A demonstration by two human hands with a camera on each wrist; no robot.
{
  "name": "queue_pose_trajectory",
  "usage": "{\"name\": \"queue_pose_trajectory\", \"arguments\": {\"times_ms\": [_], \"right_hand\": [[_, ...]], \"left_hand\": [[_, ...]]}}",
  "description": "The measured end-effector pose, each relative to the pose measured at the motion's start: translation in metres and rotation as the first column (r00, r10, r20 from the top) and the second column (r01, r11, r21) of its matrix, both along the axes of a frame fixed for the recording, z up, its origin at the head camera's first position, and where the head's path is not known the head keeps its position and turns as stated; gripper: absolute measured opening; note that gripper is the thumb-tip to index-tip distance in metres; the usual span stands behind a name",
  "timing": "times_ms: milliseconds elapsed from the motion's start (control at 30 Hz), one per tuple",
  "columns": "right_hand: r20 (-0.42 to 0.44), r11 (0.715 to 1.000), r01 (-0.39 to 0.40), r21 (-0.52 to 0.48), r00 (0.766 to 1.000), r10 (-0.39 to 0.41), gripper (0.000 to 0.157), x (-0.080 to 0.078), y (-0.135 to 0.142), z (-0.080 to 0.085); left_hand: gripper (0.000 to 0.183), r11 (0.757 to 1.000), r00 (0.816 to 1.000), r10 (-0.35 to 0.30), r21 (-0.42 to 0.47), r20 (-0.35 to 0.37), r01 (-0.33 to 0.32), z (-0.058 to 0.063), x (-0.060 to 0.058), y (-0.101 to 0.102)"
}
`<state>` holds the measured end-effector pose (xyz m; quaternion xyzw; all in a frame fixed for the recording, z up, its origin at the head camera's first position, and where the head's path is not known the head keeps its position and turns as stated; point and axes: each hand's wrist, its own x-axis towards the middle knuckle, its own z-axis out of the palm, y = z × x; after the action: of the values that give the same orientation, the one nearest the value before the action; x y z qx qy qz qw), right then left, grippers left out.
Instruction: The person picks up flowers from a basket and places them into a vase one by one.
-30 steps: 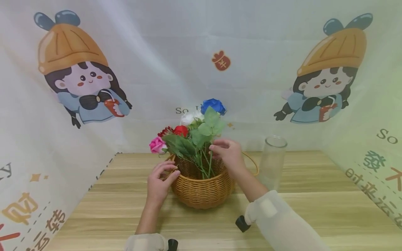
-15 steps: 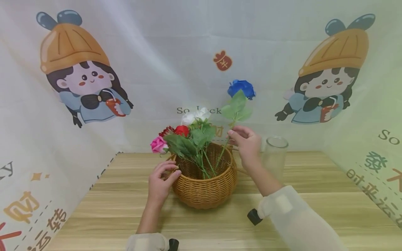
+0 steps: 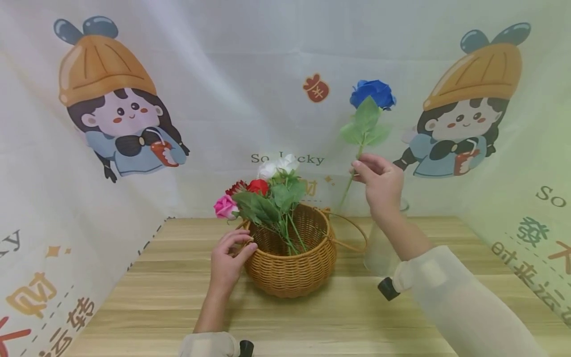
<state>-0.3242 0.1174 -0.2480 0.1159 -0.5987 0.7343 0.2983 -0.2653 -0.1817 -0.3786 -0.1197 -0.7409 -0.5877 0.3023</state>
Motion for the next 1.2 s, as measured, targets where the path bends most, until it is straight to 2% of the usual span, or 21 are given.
{"name": "queue_pose_trajectory", "arguments": {"times_ms": [100,233,400,567,800,967,1100,1200], "right_hand": [[-0.023,0.999,0.049,-0.018,0.999,-0.050,0.019,0.000,0.012,0.005],[-0.011,0.993,0.105,-0.061,0.994,-0.106,0.015,0.000,0.029,0.007],[-0.009,0.983,0.121,-0.135,0.992,-0.124,0.011,-0.002,0.044,0.009],[-0.021,0.976,0.163,-0.144,0.986,-0.167,0.011,-0.002,0.055,0.018],[0.020,0.959,0.258,-0.114,0.966,-0.257,0.016,-0.002,0.067,0.027],[0.047,0.953,0.290,-0.087,0.957,-0.287,0.018,-0.001,0.072,0.028],[0.094,0.956,0.293,-0.018,0.952,-0.290,0.023,-0.003,0.074,0.020],[0.125,0.951,0.302,0.073,0.943,-0.309,0.026,-0.003,0.076,0.008]], "left_hand": [[0.016,1.000,1.000,0.003,0.004,0.001,-0.003,0.000,0.000,0.001],[0.016,1.000,1.000,0.010,0.001,-0.001,-0.010,0.000,0.001,0.001],[0.015,1.000,1.000,0.008,0.001,-0.007,-0.007,-0.001,0.000,0.001],[0.015,1.000,1.000,0.004,0.004,-0.013,-0.004,-0.002,-0.001,0.001],[0.016,1.000,1.000,-0.003,0.005,-0.029,0.003,-0.002,-0.001,0.001],[0.017,1.000,1.000,0.000,-0.001,-0.029,0.000,-0.002,-0.001,0.001],[0.017,1.000,1.000,0.006,-0.003,-0.015,-0.006,-0.001,0.000,0.001],[0.016,1.000,1.000,0.005,-0.001,-0.010,-0.005,-0.001,0.000,0.001]]}}
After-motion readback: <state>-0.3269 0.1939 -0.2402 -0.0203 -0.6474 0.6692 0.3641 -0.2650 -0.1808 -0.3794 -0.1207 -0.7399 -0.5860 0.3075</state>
